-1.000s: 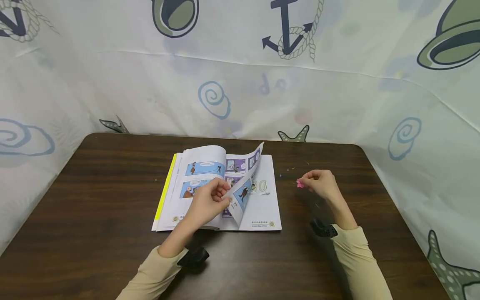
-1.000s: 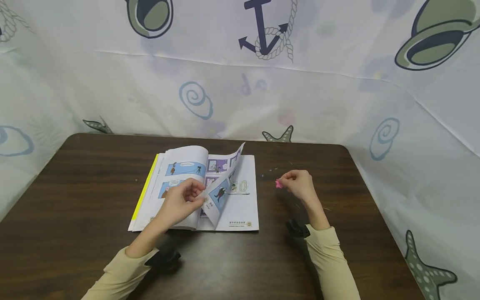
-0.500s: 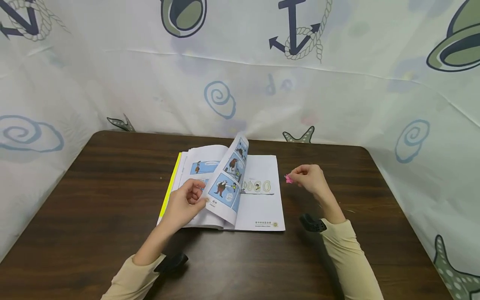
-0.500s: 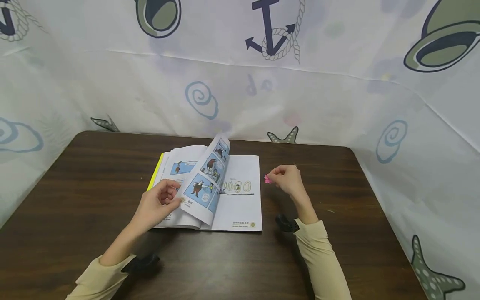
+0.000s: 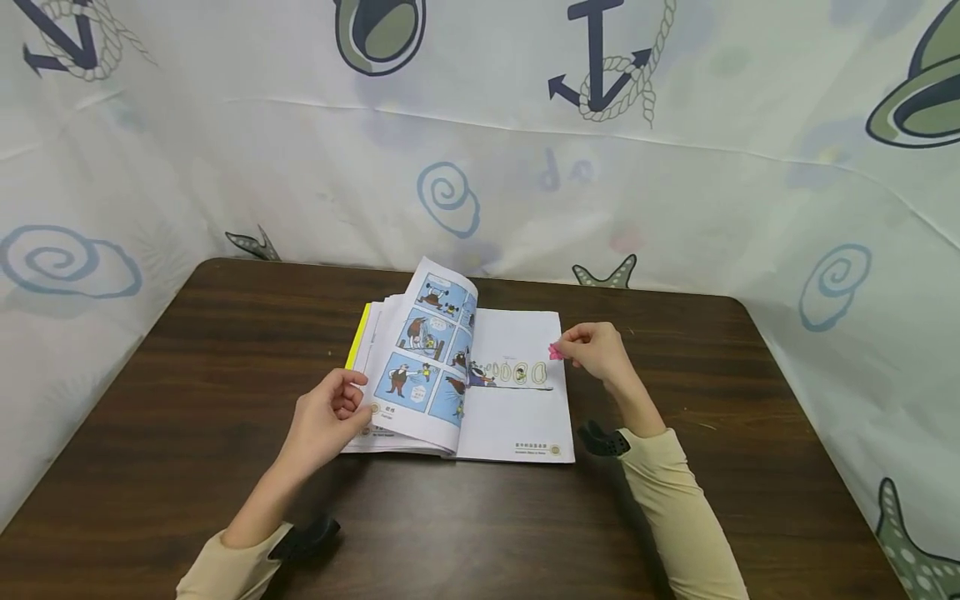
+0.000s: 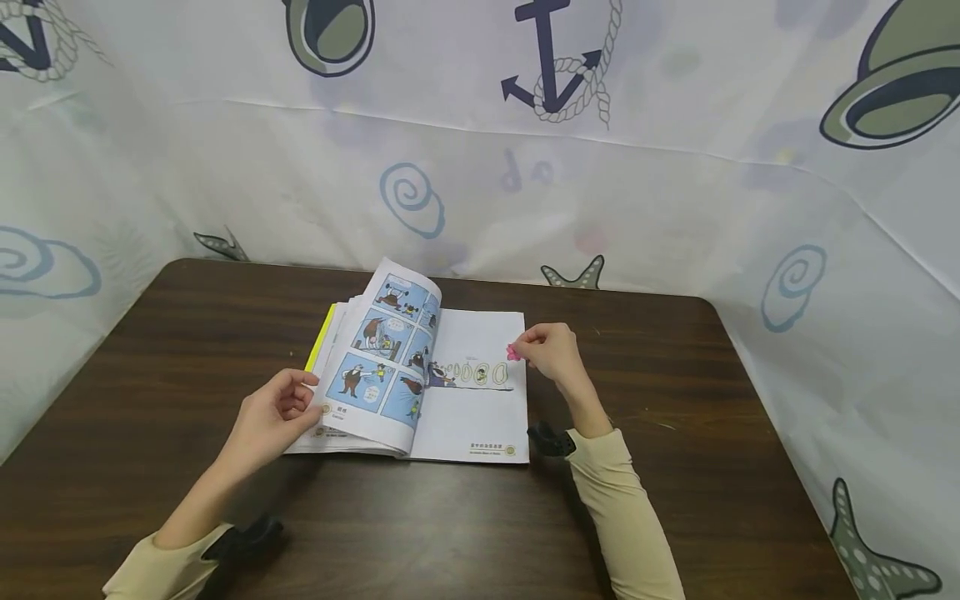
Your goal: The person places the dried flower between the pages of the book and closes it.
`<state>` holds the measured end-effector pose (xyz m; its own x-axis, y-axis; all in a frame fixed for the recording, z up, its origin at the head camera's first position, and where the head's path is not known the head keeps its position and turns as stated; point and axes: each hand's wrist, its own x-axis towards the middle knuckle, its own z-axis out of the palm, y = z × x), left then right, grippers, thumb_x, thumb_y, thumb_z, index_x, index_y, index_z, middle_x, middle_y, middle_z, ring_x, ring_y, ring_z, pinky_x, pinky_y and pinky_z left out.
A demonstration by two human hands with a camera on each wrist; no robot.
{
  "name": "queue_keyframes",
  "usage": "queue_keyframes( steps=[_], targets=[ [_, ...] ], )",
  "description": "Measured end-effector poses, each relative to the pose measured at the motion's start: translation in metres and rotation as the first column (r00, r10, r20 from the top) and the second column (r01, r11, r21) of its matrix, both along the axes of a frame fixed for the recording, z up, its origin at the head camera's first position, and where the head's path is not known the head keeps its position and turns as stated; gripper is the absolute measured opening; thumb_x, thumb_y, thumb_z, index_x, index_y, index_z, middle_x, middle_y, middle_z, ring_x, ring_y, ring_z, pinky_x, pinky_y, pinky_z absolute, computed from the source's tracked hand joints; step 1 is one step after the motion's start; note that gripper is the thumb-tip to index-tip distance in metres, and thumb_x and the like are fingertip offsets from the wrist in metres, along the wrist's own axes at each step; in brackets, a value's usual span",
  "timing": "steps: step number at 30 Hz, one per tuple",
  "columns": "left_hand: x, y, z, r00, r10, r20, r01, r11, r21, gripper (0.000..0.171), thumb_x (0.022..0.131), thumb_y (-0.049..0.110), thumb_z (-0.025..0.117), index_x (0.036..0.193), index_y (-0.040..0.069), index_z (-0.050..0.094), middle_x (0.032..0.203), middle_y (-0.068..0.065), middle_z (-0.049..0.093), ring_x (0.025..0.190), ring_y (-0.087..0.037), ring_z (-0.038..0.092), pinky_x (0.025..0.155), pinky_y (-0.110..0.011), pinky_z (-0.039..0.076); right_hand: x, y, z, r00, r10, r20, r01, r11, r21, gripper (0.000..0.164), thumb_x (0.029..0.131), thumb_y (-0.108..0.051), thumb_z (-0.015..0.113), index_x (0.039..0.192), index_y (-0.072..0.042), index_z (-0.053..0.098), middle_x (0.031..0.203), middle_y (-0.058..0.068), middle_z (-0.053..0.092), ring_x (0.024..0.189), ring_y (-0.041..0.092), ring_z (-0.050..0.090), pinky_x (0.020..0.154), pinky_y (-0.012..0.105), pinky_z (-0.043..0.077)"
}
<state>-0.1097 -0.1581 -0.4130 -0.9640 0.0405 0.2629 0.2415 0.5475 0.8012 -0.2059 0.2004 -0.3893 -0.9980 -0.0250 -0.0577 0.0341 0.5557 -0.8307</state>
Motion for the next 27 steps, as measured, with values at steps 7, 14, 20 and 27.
queue_keyframes(
  steps=[7,14,20,27],
  targets=[
    [0.005,-0.014,-0.009,0.999,0.039,0.025,-0.037,0.998,-0.052,0.028,0.072,-0.009,0.068,0.097,-0.005,0.058,0.072,-0.006,0.056,0.062,-0.009,0.049,0.056,-0.015,0.044,-0.005,-0.014,-0.008,1.000,0.013,-0.009,-0.013,1.000,0.004,0.013,0.083,-0.008,0.069,0.083,0.004,0.067,0.066,0.004,0.061,0.056,0.020,0.050,0.049,0.023,0.038],
    [0.006,-0.024,-0.015,0.993,0.069,0.093,-0.060,0.994,-0.096,0.029,0.074,-0.007,0.068,0.100,-0.007,0.057,0.074,-0.008,0.058,0.064,-0.014,0.051,0.057,-0.016,0.044,-0.006,-0.031,-0.013,0.999,0.035,-0.011,-0.035,0.999,0.005,0.011,0.082,-0.008,0.070,0.082,0.003,0.068,0.066,0.003,0.061,0.057,0.014,0.048,0.052,0.026,0.035],
    [0.009,-0.026,-0.018,0.985,0.088,0.151,-0.069,0.990,-0.126,0.028,0.075,-0.005,0.067,0.100,-0.008,0.056,0.074,-0.008,0.060,0.064,-0.015,0.052,0.056,-0.017,0.045,-0.008,-0.044,-0.019,0.998,0.058,-0.007,-0.058,0.998,0.023,0.011,0.081,-0.007,0.070,0.080,0.003,0.068,0.065,0.004,0.059,0.058,0.014,0.046,0.053,0.025,0.036],
    [0.012,-0.026,-0.022,0.968,0.119,0.219,-0.084,0.983,-0.163,0.029,0.075,-0.003,0.067,0.100,-0.010,0.056,0.073,-0.009,0.060,0.063,-0.017,0.053,0.055,-0.019,0.044,-0.011,-0.053,-0.028,0.998,0.046,0.038,-0.047,0.999,0.019,0.011,0.080,-0.010,0.071,0.079,0.001,0.068,0.065,0.001,0.058,0.060,0.013,0.046,0.053,0.024,0.036]
  ],
)
